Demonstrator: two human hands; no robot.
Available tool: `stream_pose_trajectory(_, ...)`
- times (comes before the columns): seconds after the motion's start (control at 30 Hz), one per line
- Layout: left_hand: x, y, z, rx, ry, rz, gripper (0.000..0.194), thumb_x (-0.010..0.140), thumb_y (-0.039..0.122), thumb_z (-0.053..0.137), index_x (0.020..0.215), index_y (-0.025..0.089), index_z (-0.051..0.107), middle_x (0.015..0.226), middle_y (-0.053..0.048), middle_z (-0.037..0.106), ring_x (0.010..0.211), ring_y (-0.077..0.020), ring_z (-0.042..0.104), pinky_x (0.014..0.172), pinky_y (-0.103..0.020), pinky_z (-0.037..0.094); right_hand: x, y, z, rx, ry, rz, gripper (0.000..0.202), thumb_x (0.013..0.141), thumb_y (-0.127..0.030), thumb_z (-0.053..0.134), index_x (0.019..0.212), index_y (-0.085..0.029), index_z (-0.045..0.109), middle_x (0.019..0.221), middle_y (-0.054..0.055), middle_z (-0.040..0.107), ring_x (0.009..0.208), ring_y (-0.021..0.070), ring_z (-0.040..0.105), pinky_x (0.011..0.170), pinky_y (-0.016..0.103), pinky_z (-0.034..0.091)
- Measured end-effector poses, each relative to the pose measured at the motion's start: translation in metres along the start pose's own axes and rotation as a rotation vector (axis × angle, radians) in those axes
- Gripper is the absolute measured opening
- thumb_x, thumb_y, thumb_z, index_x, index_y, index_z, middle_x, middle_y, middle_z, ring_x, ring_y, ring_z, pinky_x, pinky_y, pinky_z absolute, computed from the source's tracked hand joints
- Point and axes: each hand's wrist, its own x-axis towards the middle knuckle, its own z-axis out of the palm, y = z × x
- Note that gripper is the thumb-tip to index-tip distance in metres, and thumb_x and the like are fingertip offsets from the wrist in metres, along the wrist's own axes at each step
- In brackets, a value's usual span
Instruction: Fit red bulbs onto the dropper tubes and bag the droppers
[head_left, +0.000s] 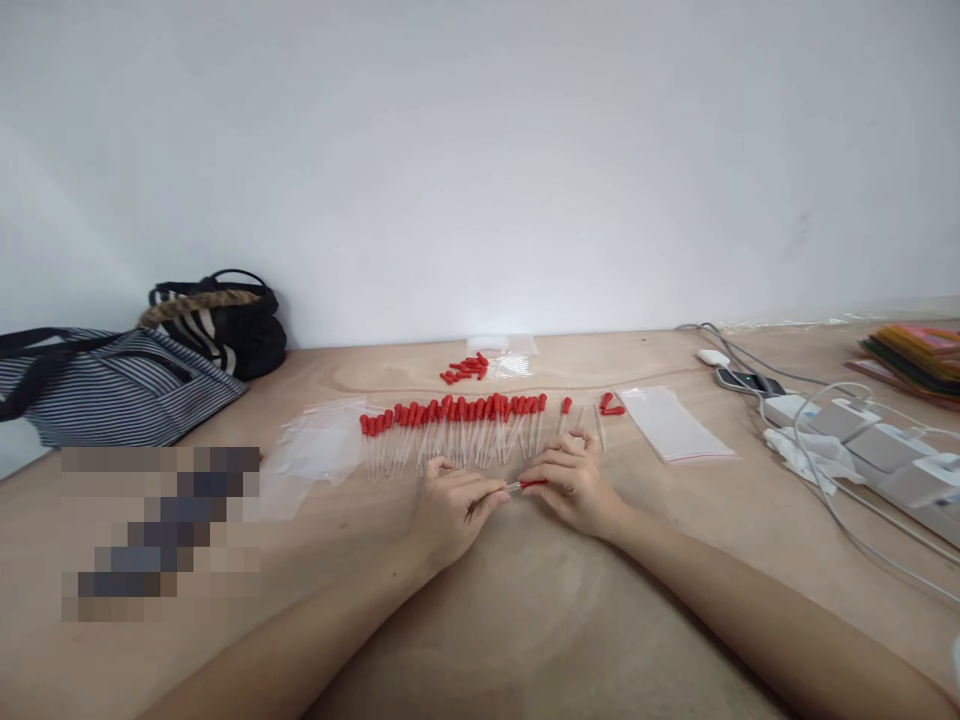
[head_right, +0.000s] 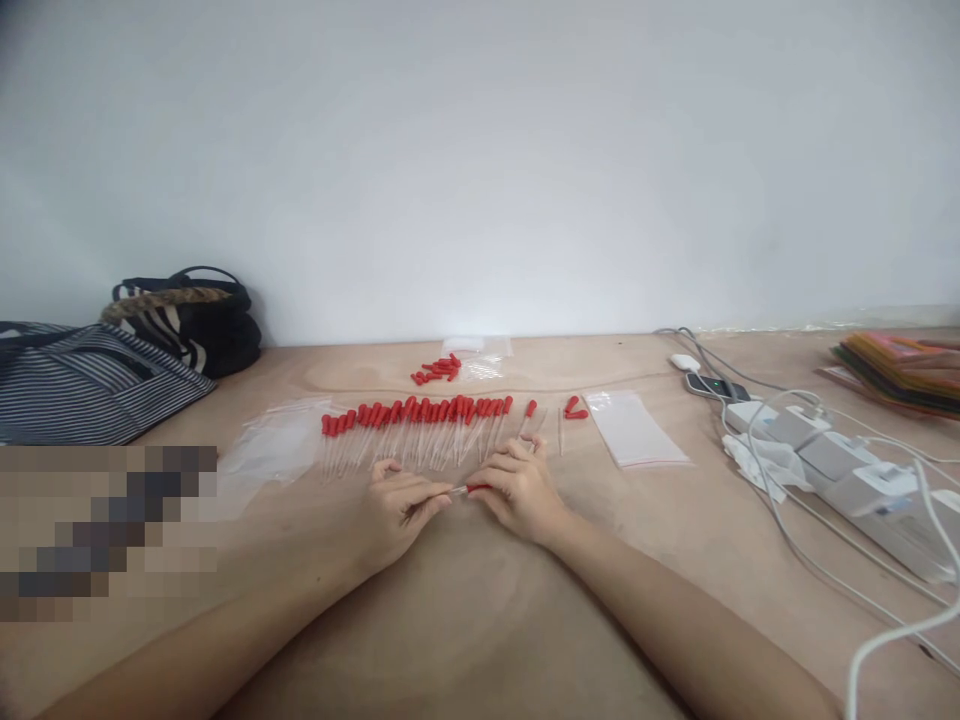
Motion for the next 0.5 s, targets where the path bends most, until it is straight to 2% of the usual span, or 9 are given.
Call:
stream_pose_trajectory(0.1,-0.002,-0.003,-0.001,0.056,-0.055,0.007,0.024,0.083,0.035,0.050,0.103,0.026,0.059,0.094,-0.001,0.068,0.084,-0.0181,0.060,0.087,-0.040,0.026,0.004,0.016,-0.016,-0.076,-0.051,-0.043,0.018,0.084,-0.031,0.048,0.079,-0.025,0.063,0.076,0.001,0.066,0.083,0.0168,0.051,0.088,0.040,0.016)
stream_pose_trajectory(0.23,-0.005,-0.005,-0.007,0.090,-0.269,0.081,0.044,0.083,0.040,0.048,0.124,0.025,0.043,0.126,-0.006,0.050,0.117,-0.0254,0.042,0.097,-0.047,0.022,0.014,0.052,-0.047,-0.169,-0.132,0.004,0.019,0.084,-0.035,0.048,0.078,-0.024,0.062,0.080,0.002,0.066,0.085,0.0177,0.051,0.083,0.038,0.019)
stream_pose_trajectory(0.37,-0.005,-0.004,-0.013,0.063,-0.460,0.114,0.045,0.085,0.045,0.042,0.126,0.026,0.042,0.138,-0.006,0.034,0.128,-0.0254,0.027,0.101,-0.049,0.022,0.026,0.079,-0.063,-0.281,-0.252,0.007,0.017,0.084,-0.028,0.046,0.080,-0.024,0.061,0.085,0.001,0.066,0.086,0.0175,0.051,0.086,0.041,0.015)
stream_pose_trajectory(0.5,-0.005,-0.002,-0.017,0.025,-0.556,0.111,0.048,0.087,0.044,0.038,0.131,0.026,0.034,0.140,-0.006,0.029,0.129,-0.0240,0.024,0.103,-0.047,0.022,0.039,0.085,-0.058,-0.424,-0.386,-0.060,0.016,0.081,-0.017,0.047,0.079,-0.024,0.061,0.081,0.001,0.067,0.080,0.0163,0.051,0.091,0.044,0.010)
